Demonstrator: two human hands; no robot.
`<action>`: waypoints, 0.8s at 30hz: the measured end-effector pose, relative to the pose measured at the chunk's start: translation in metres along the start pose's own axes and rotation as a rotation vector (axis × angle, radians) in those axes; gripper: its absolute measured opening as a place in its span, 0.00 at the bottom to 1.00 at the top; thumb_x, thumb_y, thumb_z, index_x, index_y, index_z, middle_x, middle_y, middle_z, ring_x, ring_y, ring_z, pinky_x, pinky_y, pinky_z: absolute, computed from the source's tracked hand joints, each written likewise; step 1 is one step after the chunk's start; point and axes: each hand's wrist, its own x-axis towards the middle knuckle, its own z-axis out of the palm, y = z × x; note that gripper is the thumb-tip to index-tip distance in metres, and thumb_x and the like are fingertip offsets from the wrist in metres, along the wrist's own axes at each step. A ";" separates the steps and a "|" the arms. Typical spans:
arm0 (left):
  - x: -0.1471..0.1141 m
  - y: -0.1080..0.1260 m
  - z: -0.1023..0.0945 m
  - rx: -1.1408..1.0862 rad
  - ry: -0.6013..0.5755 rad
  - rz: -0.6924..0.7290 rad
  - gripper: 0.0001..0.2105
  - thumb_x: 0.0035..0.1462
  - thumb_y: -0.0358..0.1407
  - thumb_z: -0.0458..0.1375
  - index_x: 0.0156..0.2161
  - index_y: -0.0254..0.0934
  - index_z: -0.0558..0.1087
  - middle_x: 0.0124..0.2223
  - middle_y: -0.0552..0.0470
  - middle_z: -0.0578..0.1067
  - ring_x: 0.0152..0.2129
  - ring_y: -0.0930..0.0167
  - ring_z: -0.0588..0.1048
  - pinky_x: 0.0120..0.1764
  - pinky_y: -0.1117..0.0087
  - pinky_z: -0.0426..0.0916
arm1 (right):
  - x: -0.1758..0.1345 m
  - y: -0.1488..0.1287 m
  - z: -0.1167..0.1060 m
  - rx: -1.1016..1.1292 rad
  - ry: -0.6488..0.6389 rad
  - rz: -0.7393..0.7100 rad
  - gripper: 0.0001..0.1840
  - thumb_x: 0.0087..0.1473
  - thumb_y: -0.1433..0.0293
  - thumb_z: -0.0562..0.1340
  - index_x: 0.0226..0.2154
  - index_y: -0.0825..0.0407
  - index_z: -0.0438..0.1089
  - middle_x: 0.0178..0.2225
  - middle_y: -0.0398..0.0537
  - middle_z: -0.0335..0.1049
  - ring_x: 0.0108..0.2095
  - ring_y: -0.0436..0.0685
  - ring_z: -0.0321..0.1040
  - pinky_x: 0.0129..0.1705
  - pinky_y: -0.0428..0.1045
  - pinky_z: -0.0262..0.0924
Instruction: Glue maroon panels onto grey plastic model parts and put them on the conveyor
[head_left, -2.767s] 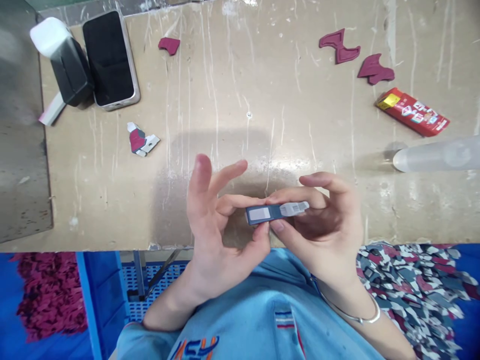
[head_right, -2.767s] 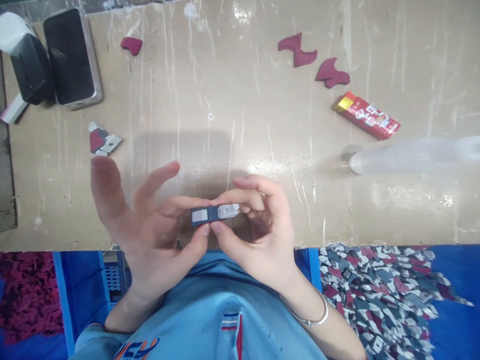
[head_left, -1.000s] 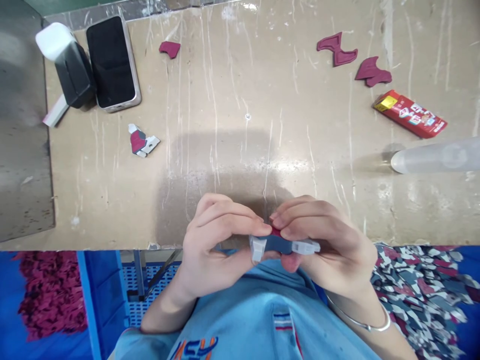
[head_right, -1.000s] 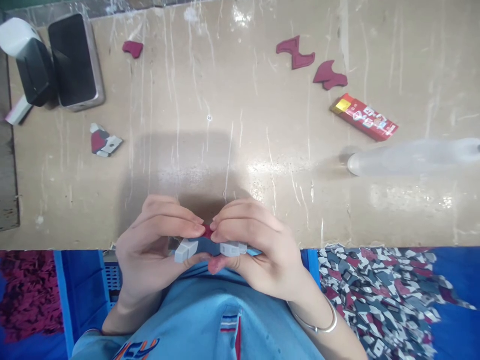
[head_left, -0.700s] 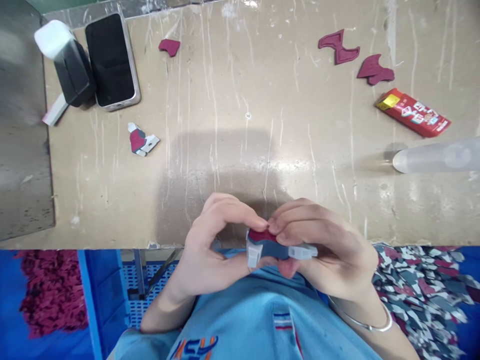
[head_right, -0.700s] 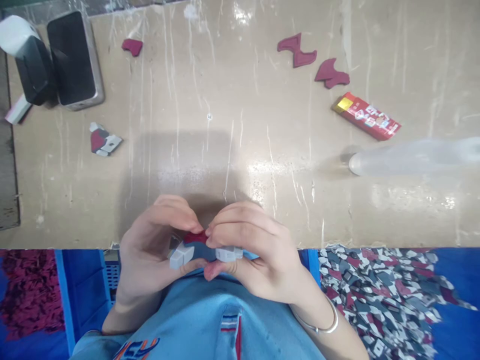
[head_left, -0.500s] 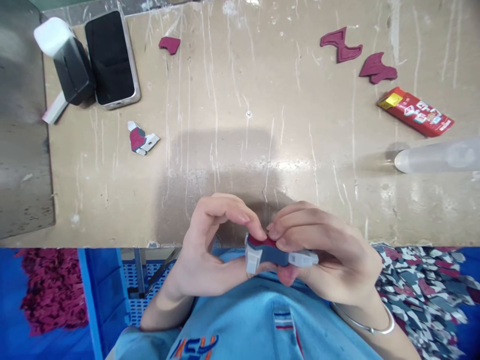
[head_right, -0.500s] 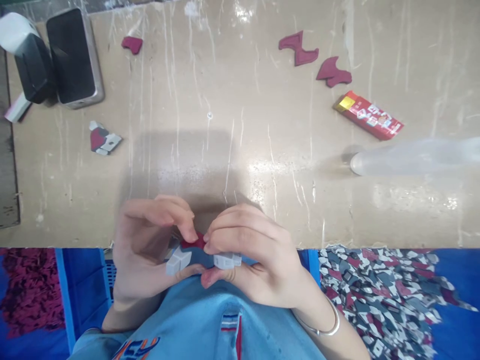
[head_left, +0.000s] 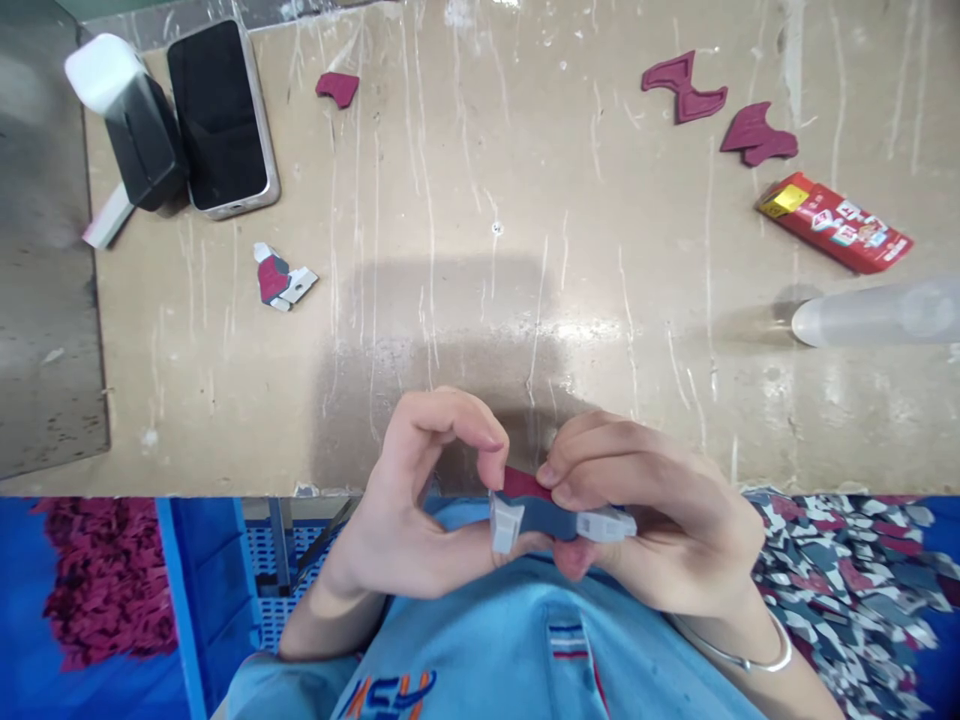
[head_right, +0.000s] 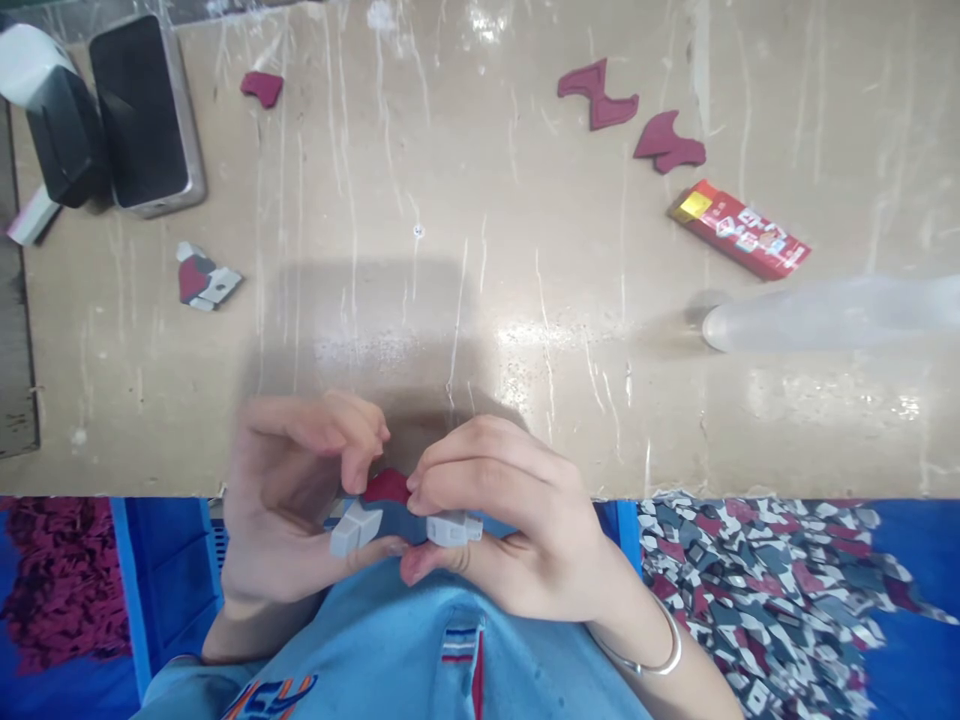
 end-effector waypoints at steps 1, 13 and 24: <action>0.000 0.000 0.000 -0.010 -0.005 -0.009 0.25 0.57 0.31 0.76 0.51 0.41 0.67 0.34 0.61 0.68 0.31 0.75 0.72 0.36 0.73 0.72 | 0.000 0.000 0.000 0.003 -0.001 0.001 0.11 0.69 0.63 0.70 0.39 0.54 0.77 0.35 0.46 0.82 0.37 0.50 0.81 0.43 0.44 0.77; -0.004 0.001 0.004 -0.074 0.026 -0.085 0.25 0.55 0.33 0.78 0.49 0.41 0.69 0.34 0.60 0.68 0.28 0.75 0.72 0.31 0.72 0.70 | -0.002 0.002 0.000 -0.017 0.003 0.021 0.11 0.70 0.62 0.69 0.38 0.52 0.76 0.34 0.45 0.82 0.35 0.51 0.80 0.40 0.46 0.77; -0.003 -0.001 -0.001 -0.052 -0.041 -0.042 0.27 0.58 0.34 0.76 0.58 0.42 0.70 0.35 0.59 0.70 0.29 0.74 0.74 0.37 0.71 0.72 | -0.003 0.002 0.002 0.001 0.008 0.030 0.09 0.67 0.63 0.71 0.39 0.51 0.77 0.34 0.46 0.82 0.34 0.53 0.80 0.38 0.47 0.78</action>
